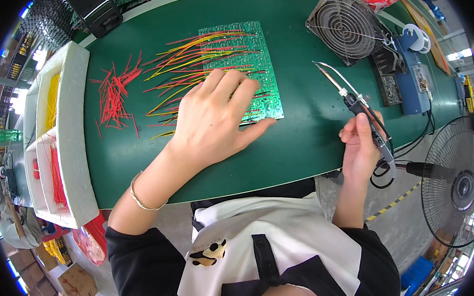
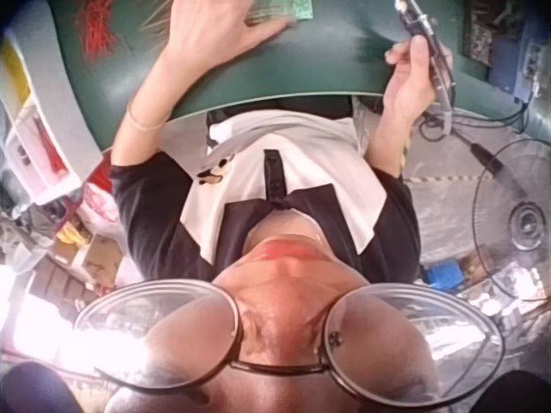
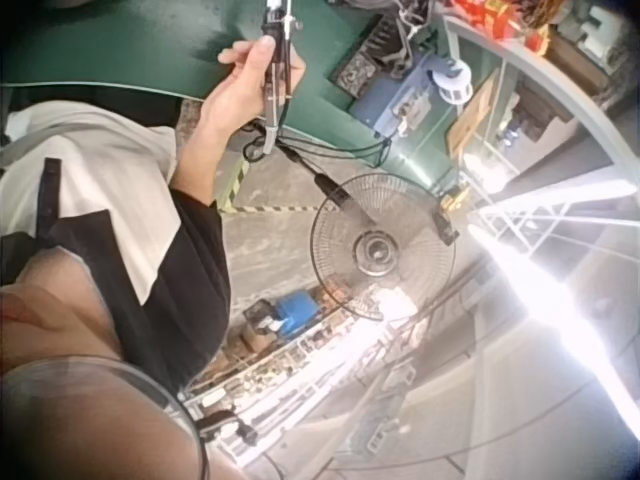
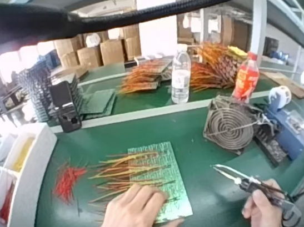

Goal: The person takes wires from a tray, positions them onto a circuit board, and solders them to the board using a soldering iron.

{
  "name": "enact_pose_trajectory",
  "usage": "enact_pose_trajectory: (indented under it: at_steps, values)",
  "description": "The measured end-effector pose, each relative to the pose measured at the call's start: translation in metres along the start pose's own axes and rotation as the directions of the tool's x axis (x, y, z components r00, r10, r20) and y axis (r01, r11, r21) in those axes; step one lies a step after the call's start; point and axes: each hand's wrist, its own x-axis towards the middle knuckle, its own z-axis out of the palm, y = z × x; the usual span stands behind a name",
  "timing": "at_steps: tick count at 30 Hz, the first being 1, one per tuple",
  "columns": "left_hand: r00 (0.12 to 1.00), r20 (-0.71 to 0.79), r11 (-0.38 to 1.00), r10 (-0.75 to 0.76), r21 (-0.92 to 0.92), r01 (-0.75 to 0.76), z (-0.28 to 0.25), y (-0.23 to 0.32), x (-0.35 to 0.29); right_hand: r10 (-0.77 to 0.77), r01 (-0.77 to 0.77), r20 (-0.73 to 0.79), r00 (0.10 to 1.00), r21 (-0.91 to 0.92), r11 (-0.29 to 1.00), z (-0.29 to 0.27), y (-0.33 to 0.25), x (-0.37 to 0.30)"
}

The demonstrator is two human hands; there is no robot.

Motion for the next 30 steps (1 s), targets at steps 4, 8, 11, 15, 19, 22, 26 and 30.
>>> enact_pose_trajectory:
  at_steps: [4, 8, 11, 15, 19, 22, 26, 30]
  values:
    - [0.990, 0.130, 0.998, -0.046, 0.038, 0.042, -0.008, -0.002, -0.007, -0.024, 0.024, -0.003, 1.000, -0.005, 1.000, -0.015, 0.005, 0.004]
    - [0.994, 0.106, 0.997, -0.018, 0.073, 0.010, -0.010, 0.001, -0.013, -0.008, 0.011, -0.064, 0.998, 0.042, 0.999, -0.021, 0.013, 0.003]
    - [0.998, 0.070, 0.997, -0.003, 0.078, -0.002, -0.009, 0.005, -0.013, -0.004, 0.005, -0.026, 1.000, 0.067, 0.998, -0.028, 0.013, 0.007]
    - [1.000, 0.018, 0.994, 0.009, 0.104, -0.011, -0.001, 0.008, -0.014, -0.008, 0.010, -0.106, 0.994, 0.011, 1.000, -0.023, 0.014, 0.005]
    - [1.000, -0.013, 0.990, 0.011, 0.142, -0.009, -0.021, 0.012, -0.012, -0.014, 0.012, -0.064, 0.998, -0.030, 0.999, -0.015, 0.008, 0.003]
    - [0.993, -0.099, 0.980, -0.058, 0.184, 0.075, -0.050, 0.006, -0.004, -0.012, 0.011, -0.062, 0.998, -0.019, 1.000, -0.011, 0.009, 0.005]
    - [0.955, -0.248, 0.864, -0.163, 0.431, 0.260, -0.111, -0.034, -0.018, -0.023, 0.022, -0.023, 0.999, -0.014, 1.000, -0.013, 0.010, 0.007]
    - [0.799, -0.465, 0.597, -0.381, 0.536, 0.597, -0.211, -0.127, -0.062, -0.045, 0.045, 0.014, 0.999, 0.014, 0.999, -0.015, 0.014, 0.007]
